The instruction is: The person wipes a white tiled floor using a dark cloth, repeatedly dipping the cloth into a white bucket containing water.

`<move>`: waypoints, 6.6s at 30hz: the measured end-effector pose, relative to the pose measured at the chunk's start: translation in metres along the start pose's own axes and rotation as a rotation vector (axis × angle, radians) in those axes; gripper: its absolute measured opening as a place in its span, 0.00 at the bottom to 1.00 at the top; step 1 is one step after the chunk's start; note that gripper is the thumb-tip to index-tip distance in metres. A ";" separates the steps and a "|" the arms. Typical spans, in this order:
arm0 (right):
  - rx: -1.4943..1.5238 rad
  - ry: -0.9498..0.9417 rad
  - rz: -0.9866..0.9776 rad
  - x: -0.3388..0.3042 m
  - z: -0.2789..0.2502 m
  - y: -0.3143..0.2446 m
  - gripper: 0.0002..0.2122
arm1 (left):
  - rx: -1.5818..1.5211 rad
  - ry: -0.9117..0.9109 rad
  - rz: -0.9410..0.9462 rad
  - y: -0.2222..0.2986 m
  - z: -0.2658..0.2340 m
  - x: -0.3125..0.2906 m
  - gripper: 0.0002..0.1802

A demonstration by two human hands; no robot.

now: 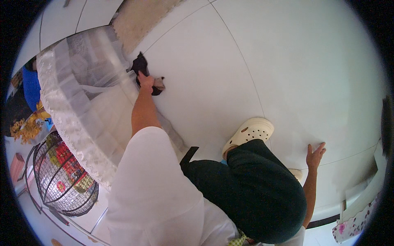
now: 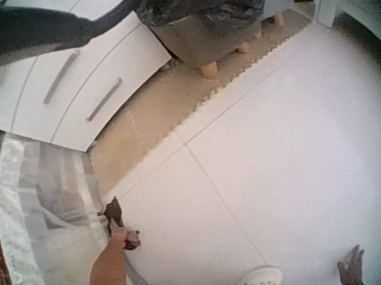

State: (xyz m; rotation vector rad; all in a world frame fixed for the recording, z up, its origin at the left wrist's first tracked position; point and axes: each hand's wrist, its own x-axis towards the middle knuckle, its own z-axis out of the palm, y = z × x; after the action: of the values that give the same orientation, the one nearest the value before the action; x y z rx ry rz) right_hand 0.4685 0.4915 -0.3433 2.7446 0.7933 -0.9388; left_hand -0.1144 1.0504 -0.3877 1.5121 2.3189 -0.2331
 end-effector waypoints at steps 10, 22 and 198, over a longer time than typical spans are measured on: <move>0.001 0.000 0.059 -0.004 0.003 -0.005 0.37 | 0.119 0.015 0.791 0.151 0.068 -0.180 0.48; 0.101 0.065 0.130 -0.015 -0.009 -0.033 0.39 | 0.250 -0.518 1.574 0.267 0.134 -0.404 0.42; 0.695 0.189 1.350 -0.490 0.179 0.286 0.23 | 0.250 0.000 2.434 0.366 -0.093 -0.657 0.09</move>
State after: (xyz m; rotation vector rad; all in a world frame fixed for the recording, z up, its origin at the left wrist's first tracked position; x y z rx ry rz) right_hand 0.1949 -0.0177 -0.2027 2.8479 -1.5093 -0.6198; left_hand 0.4363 0.6747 -0.0281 2.8816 -0.6821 0.1846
